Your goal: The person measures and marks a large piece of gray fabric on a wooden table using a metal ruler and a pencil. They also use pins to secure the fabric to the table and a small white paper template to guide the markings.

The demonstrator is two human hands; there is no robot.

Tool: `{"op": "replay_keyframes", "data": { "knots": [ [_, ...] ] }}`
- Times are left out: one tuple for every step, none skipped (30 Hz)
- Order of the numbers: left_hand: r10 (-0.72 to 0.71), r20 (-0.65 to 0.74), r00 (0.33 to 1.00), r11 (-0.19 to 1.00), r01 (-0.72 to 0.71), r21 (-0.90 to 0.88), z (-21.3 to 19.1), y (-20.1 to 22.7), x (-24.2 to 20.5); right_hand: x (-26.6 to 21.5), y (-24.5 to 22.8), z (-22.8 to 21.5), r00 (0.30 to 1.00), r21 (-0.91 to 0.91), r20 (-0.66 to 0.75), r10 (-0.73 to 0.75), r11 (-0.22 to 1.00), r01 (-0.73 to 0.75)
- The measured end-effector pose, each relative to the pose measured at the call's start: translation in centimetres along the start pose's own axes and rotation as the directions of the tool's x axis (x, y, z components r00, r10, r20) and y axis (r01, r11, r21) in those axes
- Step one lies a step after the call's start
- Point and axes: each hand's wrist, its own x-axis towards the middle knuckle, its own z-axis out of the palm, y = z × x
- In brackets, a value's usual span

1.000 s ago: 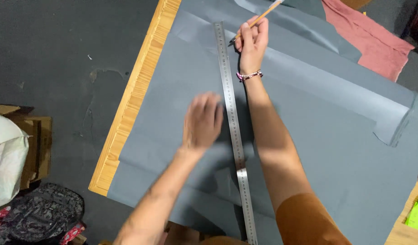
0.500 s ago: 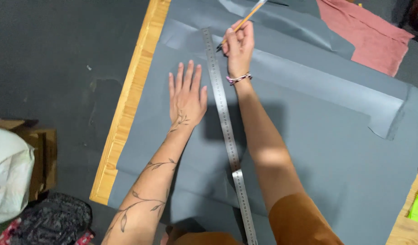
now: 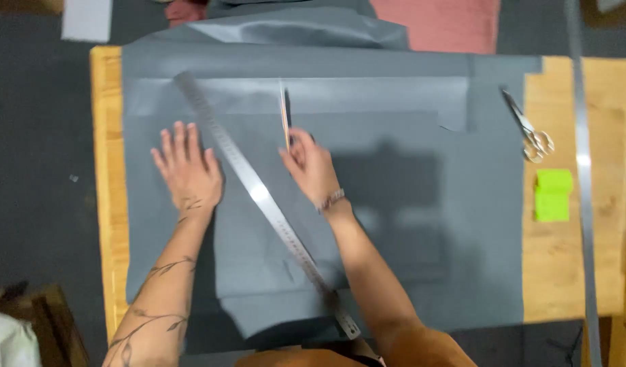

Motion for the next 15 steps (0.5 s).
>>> {"op": "replay_keyframes", "data": {
  "knots": [
    [0.033,0.006,0.999,0.999,-0.032,-0.015,-0.3,0.1,0.0,-2.2,1.2,-1.1,0.999,-0.005,-0.033,0.015,1.000,-0.016],
    [0.041,-0.003,0.999,0.999,-0.041,-0.002,-0.4,0.2,0.0,-4.4,2.5,-2.1,0.993,-0.068,-0.061,0.097,0.993,-0.101],
    [0.049,-0.014,0.999,0.999,-0.049,0.014,-0.6,0.2,-0.1,-6.8,3.7,-2.9,0.980,-0.122,-0.093,0.177,0.975,-0.188],
    [0.081,-0.009,0.997,0.997,-0.081,0.001,-0.8,0.4,-0.1,-8.3,3.7,-4.2,0.974,-0.119,-0.125,0.191,0.971,-0.206],
    [0.089,-0.024,0.996,0.996,-0.089,0.007,-1.0,0.6,-0.1,-9.9,3.6,-5.5,0.977,-0.134,-0.138,0.163,0.974,-0.181],
    [0.097,-0.039,0.995,0.995,-0.097,0.013,-1.1,0.7,-0.1,-11.6,3.6,-6.6,0.979,-0.151,-0.151,0.134,0.976,-0.157],
    [0.130,-0.032,0.991,0.991,-0.130,-0.005,-1.4,0.8,-0.2,-12.7,3.6,-7.9,0.971,-0.153,-0.185,0.151,0.972,-0.180],
    [0.131,-0.019,0.991,0.991,-0.131,-0.003,-1.6,0.8,-0.2,-13.9,3.7,-9.1,0.957,-0.166,-0.217,0.194,0.958,-0.232],
    [0.131,-0.006,0.991,0.991,-0.131,-0.002,-1.7,0.8,-0.1,-15.0,3.7,-10.4,0.939,-0.178,-0.249,0.236,0.942,-0.284],
    [0.164,0.001,0.986,0.986,-0.164,-0.021,-1.7,0.9,-0.1,-15.8,4.7,-11.9,0.926,-0.175,-0.282,0.251,0.935,-0.307],
    [0.170,-0.008,0.985,0.985,-0.170,-0.032,-1.7,0.7,-0.3,-16.7,5.6,-13.3,0.883,-0.208,-0.426,0.196,0.929,-0.306],
    [0.175,-0.016,0.984,0.983,-0.176,-0.043,-1.7,0.5,-0.3,-17.6,6.6,-14.6,0.821,-0.243,-0.556,0.130,0.919,-0.310],
    [0.198,-0.009,0.980,0.978,-0.199,-0.057,-1.6,0.6,-0.5,-18.7,7.9,-16.5,0.806,-0.241,-0.576,0.140,0.913,-0.331],
    [0.235,-0.041,0.971,0.970,-0.237,-0.055,-1.5,0.5,-0.5,-19.9,9.1,-18.2,0.746,-0.319,-0.660,0.084,0.868,-0.380],
    [0.269,-0.072,0.960,0.961,-0.273,-0.050,-1.5,0.3,-0.6,-21.1,10.3,-19.9,0.685,-0.386,-0.729,0.019,0.814,-0.434]
  ]
}}
